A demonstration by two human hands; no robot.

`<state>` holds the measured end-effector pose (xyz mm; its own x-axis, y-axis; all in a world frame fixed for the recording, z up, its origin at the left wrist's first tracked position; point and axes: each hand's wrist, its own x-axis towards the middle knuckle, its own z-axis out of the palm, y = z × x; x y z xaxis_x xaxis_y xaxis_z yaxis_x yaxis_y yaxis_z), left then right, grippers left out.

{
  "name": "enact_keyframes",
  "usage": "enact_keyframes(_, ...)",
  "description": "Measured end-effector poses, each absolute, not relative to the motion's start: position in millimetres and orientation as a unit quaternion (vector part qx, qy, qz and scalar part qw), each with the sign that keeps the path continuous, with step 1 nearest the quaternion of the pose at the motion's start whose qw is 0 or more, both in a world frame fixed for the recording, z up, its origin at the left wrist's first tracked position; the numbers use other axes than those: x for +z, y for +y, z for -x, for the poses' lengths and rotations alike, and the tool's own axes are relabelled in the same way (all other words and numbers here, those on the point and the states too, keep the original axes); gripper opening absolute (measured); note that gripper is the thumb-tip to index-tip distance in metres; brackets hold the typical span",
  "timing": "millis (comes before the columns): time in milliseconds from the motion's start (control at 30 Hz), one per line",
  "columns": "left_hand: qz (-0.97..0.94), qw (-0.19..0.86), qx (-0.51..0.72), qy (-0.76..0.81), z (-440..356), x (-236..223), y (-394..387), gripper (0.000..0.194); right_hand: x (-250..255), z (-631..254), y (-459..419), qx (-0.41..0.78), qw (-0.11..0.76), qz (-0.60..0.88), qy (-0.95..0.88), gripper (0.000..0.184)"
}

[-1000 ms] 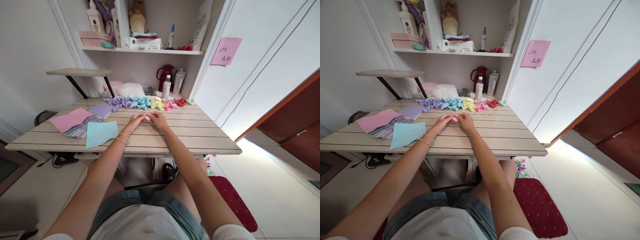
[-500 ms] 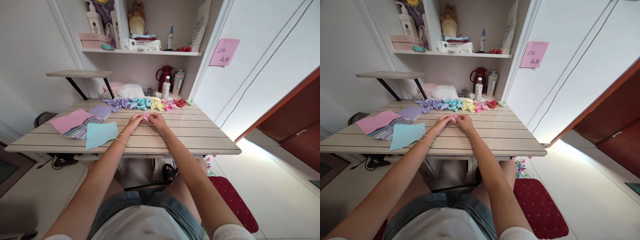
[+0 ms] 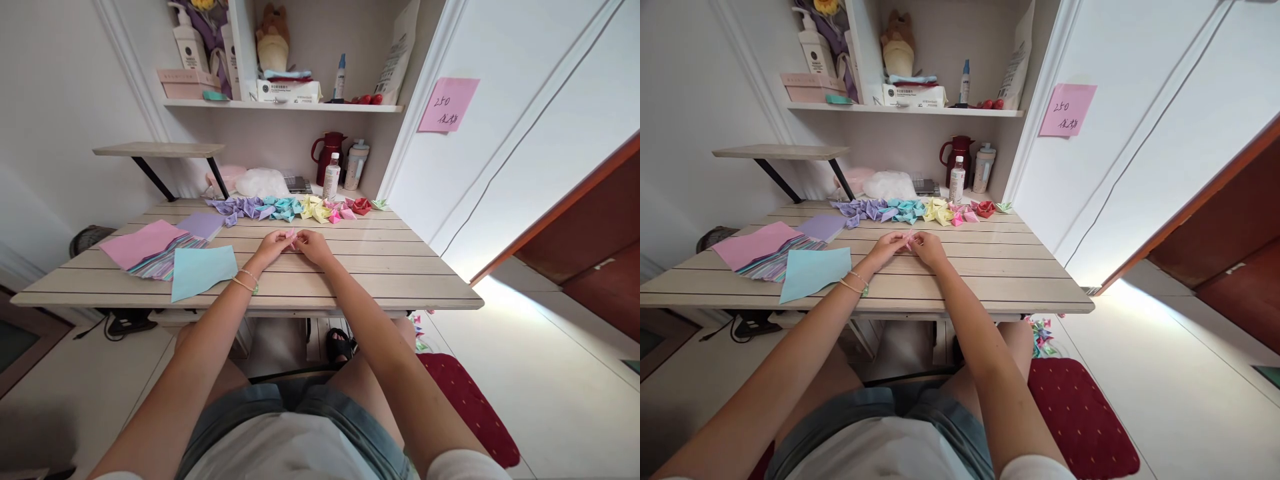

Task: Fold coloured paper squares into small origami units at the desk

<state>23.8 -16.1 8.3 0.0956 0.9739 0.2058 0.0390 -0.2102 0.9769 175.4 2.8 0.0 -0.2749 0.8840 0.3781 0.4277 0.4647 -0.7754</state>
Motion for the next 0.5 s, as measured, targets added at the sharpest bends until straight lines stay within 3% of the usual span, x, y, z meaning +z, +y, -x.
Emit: enact_keyframes(500, -0.619, 0.433, 0.492, 0.432, -23.6, 7.5, -15.7, 0.035, 3.1, -174.9, -0.4, 0.215, 0.369, 0.449, -0.785, 0.019)
